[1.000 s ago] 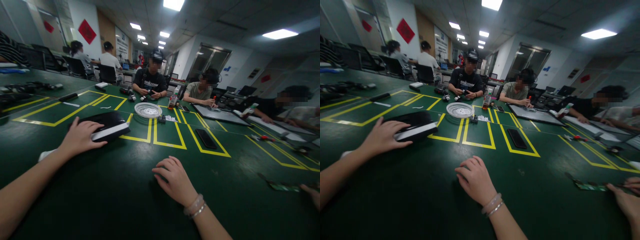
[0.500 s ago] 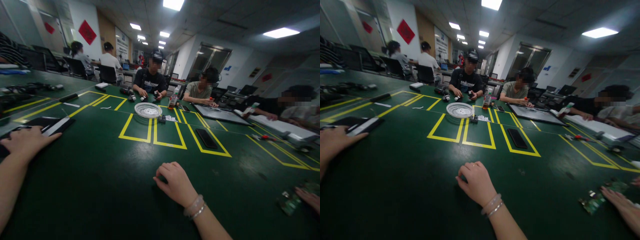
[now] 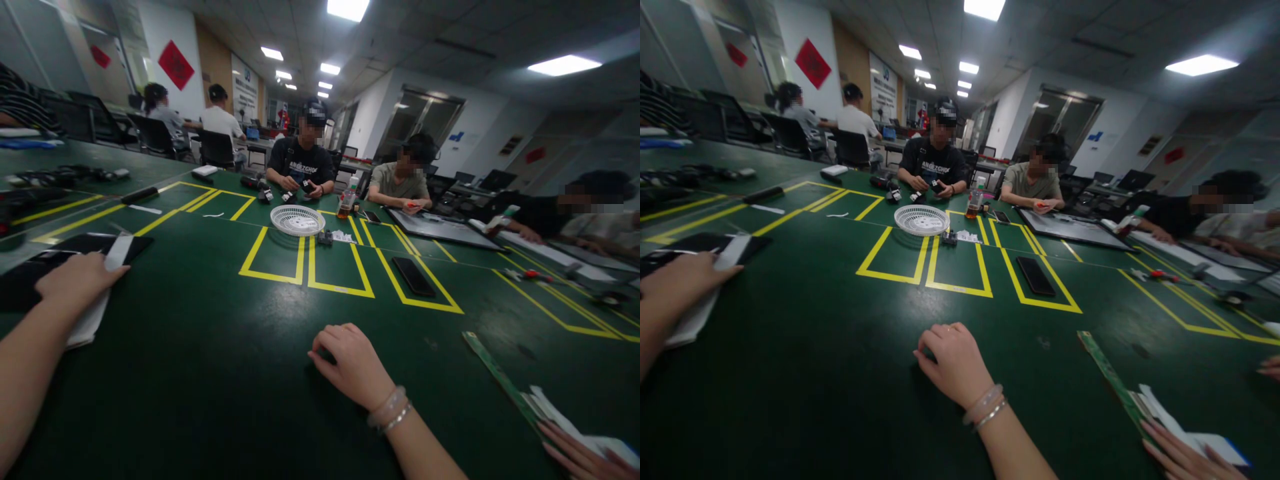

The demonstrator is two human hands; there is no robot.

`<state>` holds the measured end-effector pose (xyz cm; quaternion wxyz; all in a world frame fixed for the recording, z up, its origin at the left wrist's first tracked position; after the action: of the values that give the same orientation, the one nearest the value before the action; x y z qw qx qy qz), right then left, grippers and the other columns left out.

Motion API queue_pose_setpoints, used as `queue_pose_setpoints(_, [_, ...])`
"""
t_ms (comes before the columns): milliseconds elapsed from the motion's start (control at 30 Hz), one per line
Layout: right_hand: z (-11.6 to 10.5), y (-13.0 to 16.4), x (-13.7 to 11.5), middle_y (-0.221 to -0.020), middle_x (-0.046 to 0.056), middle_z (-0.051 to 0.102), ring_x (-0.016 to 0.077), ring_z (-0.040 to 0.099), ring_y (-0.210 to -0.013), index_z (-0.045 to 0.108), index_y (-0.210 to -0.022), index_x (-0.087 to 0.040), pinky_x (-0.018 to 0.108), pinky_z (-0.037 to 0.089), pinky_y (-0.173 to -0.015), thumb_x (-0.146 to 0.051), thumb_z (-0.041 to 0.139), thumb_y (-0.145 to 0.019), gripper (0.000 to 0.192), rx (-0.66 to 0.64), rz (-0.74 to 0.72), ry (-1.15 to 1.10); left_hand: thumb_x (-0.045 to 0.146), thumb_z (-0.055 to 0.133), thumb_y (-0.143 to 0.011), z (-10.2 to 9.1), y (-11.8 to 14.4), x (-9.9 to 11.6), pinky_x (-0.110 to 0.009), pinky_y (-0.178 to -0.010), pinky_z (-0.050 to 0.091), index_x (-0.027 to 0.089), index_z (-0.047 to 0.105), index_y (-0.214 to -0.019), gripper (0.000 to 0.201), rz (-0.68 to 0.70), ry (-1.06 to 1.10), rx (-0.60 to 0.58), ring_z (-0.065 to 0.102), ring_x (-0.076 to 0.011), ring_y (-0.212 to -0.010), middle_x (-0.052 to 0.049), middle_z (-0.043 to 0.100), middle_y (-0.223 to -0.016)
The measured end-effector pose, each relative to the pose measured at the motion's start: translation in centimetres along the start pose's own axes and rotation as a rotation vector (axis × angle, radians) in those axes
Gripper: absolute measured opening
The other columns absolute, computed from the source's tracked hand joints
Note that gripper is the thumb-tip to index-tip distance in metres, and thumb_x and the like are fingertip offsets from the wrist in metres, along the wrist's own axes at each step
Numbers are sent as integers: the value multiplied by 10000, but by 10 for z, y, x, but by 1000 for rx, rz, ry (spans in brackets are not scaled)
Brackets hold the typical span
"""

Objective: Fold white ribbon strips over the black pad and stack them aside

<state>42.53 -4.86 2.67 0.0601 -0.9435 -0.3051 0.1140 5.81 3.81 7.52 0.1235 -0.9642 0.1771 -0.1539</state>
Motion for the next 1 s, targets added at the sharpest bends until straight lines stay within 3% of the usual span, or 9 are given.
queue_pose_setpoints(133, [-2,0,1,-899,18,660,185,595,-838,622,-897,-221,351,427,-803,-232,623,-904,14,12,7,-29,658,298,-965,10,-2,-33,-414,-829,457,18,648,-1161,756,-115,-36,34,555,-344,-1085,-159,621,-1049])
queue_pose_setpoints(200, [-3,0,0,-987,35,667,205,597,-931,625,-910,-224,376,431,-861,-229,632,-896,16,36,-4,-41,590,351,-970,24,-9,-33,-422,-798,488,0,612,-1236,697,-163,-47,-2,572,-349,-1018,-179,588,-1115])
queue_pose_setpoints(267, [-5,0,0,-1122,50,659,226,578,-1065,625,-922,-230,408,411,-949,-236,645,-889,39,78,-18,-51,536,397,-970,46,-17,-10,-409,-793,505,34,584,-1297,628,-87,23,-84,578,-330,-990,-165,559,-1178])
queue_pose_setpoints(433, [-5,0,-2,-1377,42,572,255,478,-1281,614,-939,-254,491,298,-1095,-297,707,-853,134,122,-32,-54,374,527,-964,93,-8,102,-312,-889,496,219,594,-1325,399,331,357,-322,571,-248,-1064,-77,551,-1213])
queue_pose_setpoints(500, [-1,-1,-3,-1282,24,639,237,519,-1240,607,-941,-263,506,254,-1119,-290,706,-856,134,77,-31,-92,312,560,-958,104,2,130,-271,-859,500,274,585,-1335,381,397,435,-385,572,-225,-1062,-57,542,-1224])
queue_pose_setpoints(600, [4,-1,-4,-1039,-16,710,196,610,-1078,599,-953,-269,513,212,-1138,-265,694,-863,130,17,-21,-166,287,585,-960,111,10,144,-245,-833,505,310,564,-1353,394,435,499,-387,569,-212,-1062,-47,525,-1244])
queue_pose_setpoints(733, [2,0,-3,-992,-20,709,199,644,-988,605,-967,-268,533,232,-1133,-291,749,-805,218,43,-9,-230,356,555,-999,106,9,139,-279,-895,499,295,568,-1344,350,451,512,-316,563,-216,-1084,-54,538,-1238])
queue_pose_setpoints(867, [-11,1,12,-1012,0,721,201,667,-960,622,-961,-257,536,303,-1103,-277,727,-820,177,228,76,-373,533,571,-978,89,-5,119,-391,-1004,446,246,536,-1379,495,406,312,-224,523,-270,-1174,-77,548,-1295])
queue_pose_setpoints(1000, [-25,9,53,-949,58,716,227,671,-899,667,-976,-221,437,508,-882,-400,726,-811,250,527,354,-710,609,298,-1043,55,-24,44,-620,-1103,228,93,451,-1430,663,140,-64,16,422,-344,-1294,-175,461,-1406])
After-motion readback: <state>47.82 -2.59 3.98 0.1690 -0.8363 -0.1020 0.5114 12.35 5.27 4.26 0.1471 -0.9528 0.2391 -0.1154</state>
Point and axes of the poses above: each hand's wrist, its own y-axis away from the middle knuckle, its own z-axis out of the palm, x = y × z, the point moved 8 cm from there along -y, towards the middle knuckle
